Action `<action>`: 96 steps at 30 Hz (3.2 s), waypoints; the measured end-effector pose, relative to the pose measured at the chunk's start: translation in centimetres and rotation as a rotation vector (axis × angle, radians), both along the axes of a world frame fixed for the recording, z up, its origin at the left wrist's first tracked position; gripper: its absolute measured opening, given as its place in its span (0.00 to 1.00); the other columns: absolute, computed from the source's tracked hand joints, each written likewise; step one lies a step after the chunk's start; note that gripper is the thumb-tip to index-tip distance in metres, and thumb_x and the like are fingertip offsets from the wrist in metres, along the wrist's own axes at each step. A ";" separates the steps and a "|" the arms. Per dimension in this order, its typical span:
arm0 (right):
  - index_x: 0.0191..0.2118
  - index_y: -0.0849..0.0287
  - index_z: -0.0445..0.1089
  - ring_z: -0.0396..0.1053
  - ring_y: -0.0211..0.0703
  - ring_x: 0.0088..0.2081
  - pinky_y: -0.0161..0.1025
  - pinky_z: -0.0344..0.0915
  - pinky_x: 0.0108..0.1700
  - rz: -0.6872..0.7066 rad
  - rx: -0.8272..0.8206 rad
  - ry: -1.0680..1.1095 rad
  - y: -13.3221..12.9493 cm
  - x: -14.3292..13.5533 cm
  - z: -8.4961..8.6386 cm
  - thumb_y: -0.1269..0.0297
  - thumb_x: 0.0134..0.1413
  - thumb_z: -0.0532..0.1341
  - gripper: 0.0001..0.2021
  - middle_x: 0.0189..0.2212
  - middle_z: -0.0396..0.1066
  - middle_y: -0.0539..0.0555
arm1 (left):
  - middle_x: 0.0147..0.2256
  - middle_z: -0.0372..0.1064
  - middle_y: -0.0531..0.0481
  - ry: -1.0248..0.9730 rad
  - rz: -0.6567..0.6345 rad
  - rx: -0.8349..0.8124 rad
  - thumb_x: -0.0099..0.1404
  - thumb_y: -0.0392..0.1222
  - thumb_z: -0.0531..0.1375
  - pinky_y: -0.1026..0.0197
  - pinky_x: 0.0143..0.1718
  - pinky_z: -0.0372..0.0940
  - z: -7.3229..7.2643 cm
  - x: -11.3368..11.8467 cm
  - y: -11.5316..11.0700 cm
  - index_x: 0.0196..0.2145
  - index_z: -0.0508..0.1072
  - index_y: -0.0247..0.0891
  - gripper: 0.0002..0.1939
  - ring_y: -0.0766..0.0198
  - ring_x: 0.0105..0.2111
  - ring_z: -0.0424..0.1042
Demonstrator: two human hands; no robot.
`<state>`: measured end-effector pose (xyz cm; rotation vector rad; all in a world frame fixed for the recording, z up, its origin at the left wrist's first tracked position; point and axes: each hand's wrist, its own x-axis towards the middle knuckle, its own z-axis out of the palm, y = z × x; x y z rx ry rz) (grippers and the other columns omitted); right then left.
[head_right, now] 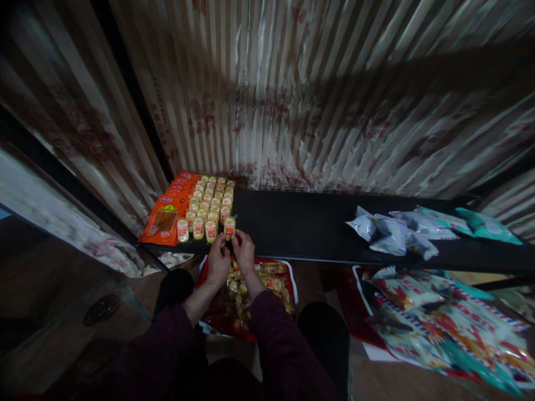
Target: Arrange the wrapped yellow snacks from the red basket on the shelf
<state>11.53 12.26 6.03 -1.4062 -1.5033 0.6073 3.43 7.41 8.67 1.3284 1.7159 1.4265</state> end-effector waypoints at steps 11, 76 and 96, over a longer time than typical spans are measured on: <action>0.39 0.60 0.72 0.70 0.45 0.38 0.42 0.66 0.45 0.027 0.026 -0.086 1.9 -0.4 -0.3 0.67 0.50 0.55 0.12 0.36 0.73 0.57 | 0.54 0.64 0.43 0.066 -0.067 0.096 0.54 0.24 0.49 0.51 0.60 0.53 -0.6 0.1 0.7 0.50 0.68 0.36 0.27 0.59 0.58 0.59; 0.43 0.58 0.70 0.68 0.46 0.40 0.42 0.66 0.44 0.070 0.070 -0.112 2.4 -1.0 0.0 0.66 0.52 0.55 0.13 0.38 0.71 0.58 | 0.58 0.60 0.44 0.115 -0.198 0.123 0.52 0.24 0.47 0.50 0.63 0.47 -1.1 -1.3 2.4 0.53 0.66 0.35 0.31 0.59 0.61 0.51; 0.43 0.59 0.70 0.68 0.45 0.39 0.42 0.67 0.43 0.071 0.052 -0.083 2.3 -1.1 0.0 0.68 0.50 0.57 0.14 0.38 0.70 0.58 | 0.60 0.55 0.43 0.156 -0.210 0.112 0.52 0.25 0.47 0.50 0.64 0.44 -1.4 -1.5 2.2 0.56 0.63 0.33 0.32 0.58 0.63 0.48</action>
